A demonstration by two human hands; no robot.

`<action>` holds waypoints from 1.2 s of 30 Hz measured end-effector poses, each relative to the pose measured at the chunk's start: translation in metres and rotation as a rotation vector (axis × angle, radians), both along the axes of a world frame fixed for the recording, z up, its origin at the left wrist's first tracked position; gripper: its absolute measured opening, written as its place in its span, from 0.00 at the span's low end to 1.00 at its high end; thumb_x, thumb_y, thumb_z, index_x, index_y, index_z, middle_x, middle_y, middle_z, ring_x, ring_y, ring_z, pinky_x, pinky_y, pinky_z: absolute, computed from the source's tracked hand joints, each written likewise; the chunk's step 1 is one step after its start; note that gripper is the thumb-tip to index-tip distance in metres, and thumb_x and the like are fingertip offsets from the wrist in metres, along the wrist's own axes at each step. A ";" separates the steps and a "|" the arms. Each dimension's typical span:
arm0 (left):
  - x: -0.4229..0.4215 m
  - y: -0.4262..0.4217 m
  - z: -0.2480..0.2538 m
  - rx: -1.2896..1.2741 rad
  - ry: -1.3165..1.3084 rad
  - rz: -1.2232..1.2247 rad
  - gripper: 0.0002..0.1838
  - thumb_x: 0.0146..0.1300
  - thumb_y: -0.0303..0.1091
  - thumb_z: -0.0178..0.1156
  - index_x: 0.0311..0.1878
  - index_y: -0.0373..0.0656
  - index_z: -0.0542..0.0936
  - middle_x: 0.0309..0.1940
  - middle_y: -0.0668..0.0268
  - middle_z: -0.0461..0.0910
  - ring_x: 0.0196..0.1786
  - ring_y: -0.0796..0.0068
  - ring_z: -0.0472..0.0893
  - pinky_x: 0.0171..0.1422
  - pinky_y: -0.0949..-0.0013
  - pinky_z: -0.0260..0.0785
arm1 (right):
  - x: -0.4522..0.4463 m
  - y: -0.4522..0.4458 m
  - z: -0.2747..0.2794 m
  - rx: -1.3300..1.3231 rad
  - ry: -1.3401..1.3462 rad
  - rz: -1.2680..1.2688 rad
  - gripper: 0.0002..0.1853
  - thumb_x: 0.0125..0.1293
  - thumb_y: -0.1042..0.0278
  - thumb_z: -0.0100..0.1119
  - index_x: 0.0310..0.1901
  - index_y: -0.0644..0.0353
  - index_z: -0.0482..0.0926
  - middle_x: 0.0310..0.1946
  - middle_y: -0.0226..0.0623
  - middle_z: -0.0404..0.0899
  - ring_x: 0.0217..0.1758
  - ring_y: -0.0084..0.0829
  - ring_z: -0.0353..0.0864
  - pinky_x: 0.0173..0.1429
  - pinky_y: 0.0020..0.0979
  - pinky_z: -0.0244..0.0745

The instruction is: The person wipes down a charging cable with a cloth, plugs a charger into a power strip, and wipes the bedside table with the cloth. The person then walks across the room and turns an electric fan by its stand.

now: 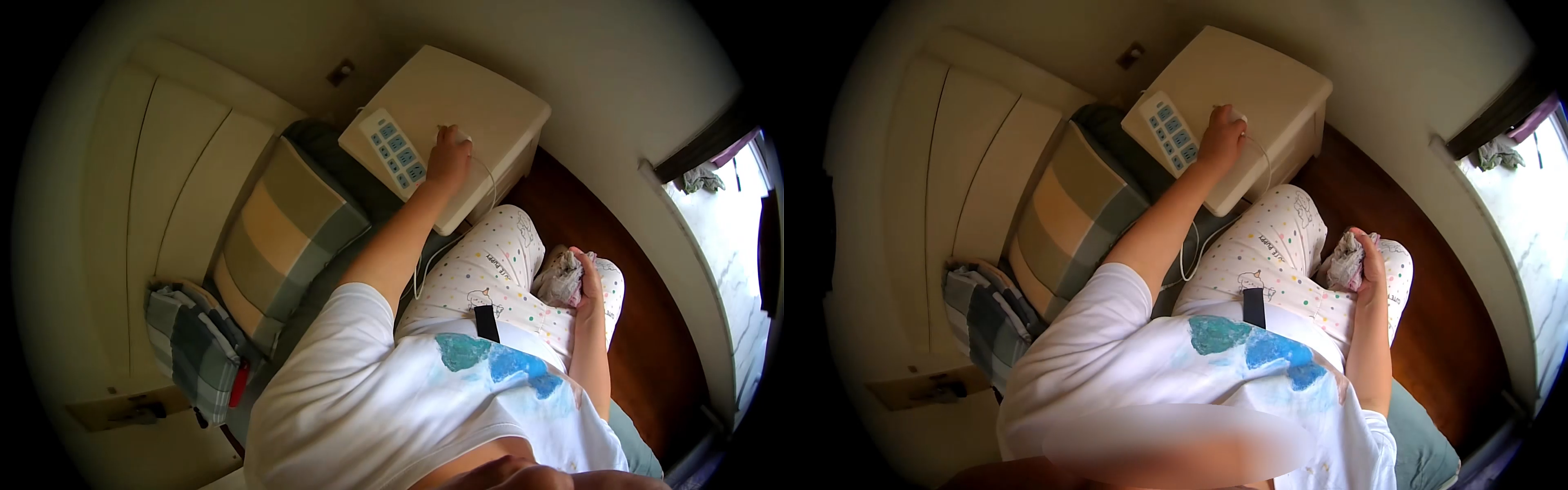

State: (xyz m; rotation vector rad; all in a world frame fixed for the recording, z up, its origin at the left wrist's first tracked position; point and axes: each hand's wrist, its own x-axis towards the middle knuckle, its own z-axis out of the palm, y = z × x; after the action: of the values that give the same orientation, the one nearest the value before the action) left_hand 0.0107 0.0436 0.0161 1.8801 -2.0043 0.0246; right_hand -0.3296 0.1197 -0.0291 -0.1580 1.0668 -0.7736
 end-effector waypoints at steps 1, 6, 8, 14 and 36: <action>-0.001 0.002 0.000 -0.009 -0.021 0.007 0.07 0.50 0.25 0.56 0.35 0.41 0.72 0.54 0.49 0.62 0.58 0.48 0.62 0.54 0.59 0.63 | 0.000 0.000 0.000 0.006 0.020 0.006 0.12 0.55 0.65 0.55 0.42 0.56 0.75 0.30 0.34 0.79 0.29 0.30 0.79 0.33 0.32 0.78; -0.003 0.013 0.019 -0.154 0.274 0.137 0.06 0.58 0.28 0.50 0.38 0.39 0.70 0.45 0.51 0.68 0.48 0.54 0.70 0.47 0.60 0.67 | 0.007 0.004 0.012 0.005 0.088 -0.020 0.10 0.56 0.65 0.55 0.39 0.57 0.76 0.28 0.34 0.78 0.27 0.30 0.78 0.31 0.31 0.76; 0.006 0.019 0.028 -0.157 0.482 0.242 0.06 0.60 0.29 0.50 0.37 0.38 0.70 0.40 0.51 0.71 0.43 0.54 0.73 0.47 0.61 0.67 | 0.007 0.005 0.010 -0.004 0.077 -0.037 0.10 0.55 0.65 0.55 0.39 0.57 0.77 0.28 0.34 0.78 0.27 0.29 0.78 0.31 0.31 0.76; 0.064 0.036 0.024 -0.340 1.253 0.398 0.10 0.64 0.36 0.47 0.40 0.37 0.69 0.33 0.61 0.73 0.35 0.70 0.76 0.37 0.70 0.72 | 0.005 0.005 0.007 -0.006 0.119 -0.023 0.10 0.56 0.65 0.55 0.39 0.58 0.77 0.28 0.33 0.78 0.28 0.29 0.78 0.32 0.30 0.76; 0.171 0.067 0.045 -0.341 1.420 0.484 0.12 0.63 0.35 0.48 0.36 0.32 0.69 0.32 0.56 0.75 0.33 0.68 0.78 0.37 0.67 0.74 | 0.007 0.005 0.007 -0.030 0.129 0.047 0.13 0.54 0.63 0.57 0.40 0.57 0.78 0.32 0.33 0.79 0.33 0.30 0.78 0.39 0.31 0.76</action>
State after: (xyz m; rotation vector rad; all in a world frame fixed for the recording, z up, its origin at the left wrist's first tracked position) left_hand 0.1820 0.1110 0.0610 1.3668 -0.5345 -0.6041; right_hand -0.3223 0.1243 -0.0216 -0.2609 1.1700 -0.7452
